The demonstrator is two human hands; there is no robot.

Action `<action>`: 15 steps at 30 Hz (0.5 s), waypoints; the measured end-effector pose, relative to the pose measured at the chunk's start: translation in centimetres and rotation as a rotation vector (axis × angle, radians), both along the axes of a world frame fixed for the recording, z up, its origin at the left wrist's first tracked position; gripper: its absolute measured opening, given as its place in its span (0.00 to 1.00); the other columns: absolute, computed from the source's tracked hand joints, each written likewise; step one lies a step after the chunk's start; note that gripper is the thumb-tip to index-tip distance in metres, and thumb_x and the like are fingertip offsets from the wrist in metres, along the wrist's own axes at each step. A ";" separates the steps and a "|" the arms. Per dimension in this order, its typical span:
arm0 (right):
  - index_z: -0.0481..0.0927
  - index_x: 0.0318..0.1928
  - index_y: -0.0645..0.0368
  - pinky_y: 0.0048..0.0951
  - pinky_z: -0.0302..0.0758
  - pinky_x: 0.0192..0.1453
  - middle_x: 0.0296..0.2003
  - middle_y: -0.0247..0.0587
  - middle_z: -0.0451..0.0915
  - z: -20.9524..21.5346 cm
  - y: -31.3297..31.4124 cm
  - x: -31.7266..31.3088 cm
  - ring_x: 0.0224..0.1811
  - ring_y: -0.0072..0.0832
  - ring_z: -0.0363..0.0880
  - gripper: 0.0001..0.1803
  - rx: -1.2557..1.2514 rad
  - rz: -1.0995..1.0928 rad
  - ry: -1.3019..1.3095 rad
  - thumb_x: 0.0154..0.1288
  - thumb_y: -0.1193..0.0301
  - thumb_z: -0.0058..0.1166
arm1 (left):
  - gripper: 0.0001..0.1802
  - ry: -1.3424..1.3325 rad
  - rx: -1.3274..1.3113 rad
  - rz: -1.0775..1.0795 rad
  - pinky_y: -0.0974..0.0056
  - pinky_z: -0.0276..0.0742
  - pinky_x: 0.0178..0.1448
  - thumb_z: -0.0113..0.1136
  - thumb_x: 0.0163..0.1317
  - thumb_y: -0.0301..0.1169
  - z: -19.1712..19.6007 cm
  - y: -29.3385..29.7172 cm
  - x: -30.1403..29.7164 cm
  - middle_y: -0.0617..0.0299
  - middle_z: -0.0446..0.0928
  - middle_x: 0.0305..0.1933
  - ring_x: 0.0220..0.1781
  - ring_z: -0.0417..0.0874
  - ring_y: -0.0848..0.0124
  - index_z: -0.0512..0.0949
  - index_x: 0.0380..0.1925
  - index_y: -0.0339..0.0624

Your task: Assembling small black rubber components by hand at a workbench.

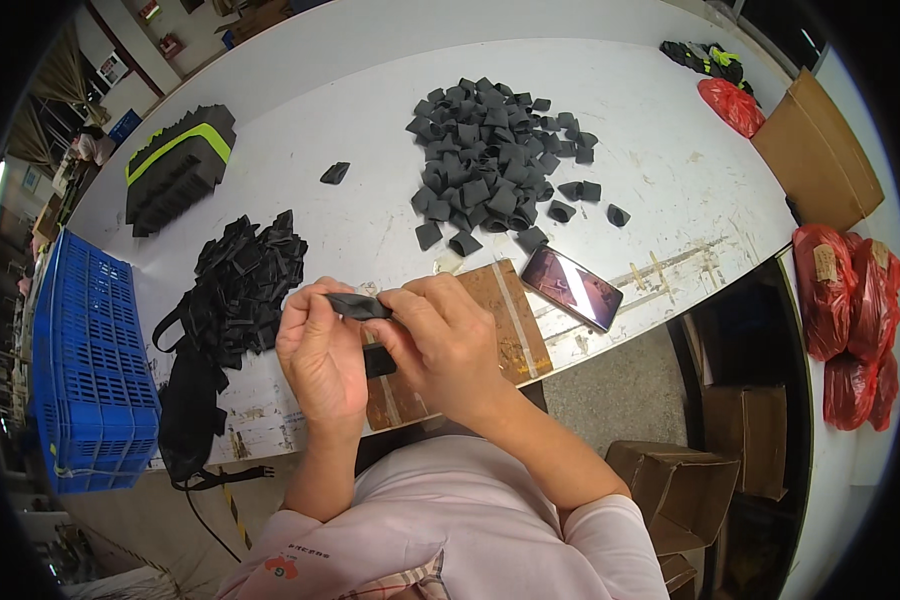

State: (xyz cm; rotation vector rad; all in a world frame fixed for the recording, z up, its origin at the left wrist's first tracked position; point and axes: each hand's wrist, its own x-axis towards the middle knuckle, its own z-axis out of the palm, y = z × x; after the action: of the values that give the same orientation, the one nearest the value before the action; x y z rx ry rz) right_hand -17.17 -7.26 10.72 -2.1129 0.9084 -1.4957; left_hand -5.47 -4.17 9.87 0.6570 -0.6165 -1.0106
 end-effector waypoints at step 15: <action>0.74 0.32 0.64 0.30 0.66 0.25 0.24 0.42 0.70 -0.5 -1.6 -1.0 0.24 0.36 0.70 0.11 -0.072 0.097 0.210 0.44 0.84 0.54 | 0.05 -0.265 0.082 0.086 0.71 0.67 0.42 0.53 0.58 0.25 -0.9 0.7 0.8 0.60 0.73 0.35 0.35 0.72 0.75 0.72 0.33 0.34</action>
State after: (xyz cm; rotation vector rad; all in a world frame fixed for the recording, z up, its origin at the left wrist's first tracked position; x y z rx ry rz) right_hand -18.14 -8.83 10.20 -2.3646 0.8201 -1.2946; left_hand -4.68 -3.45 8.93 0.8919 -0.7743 -0.8788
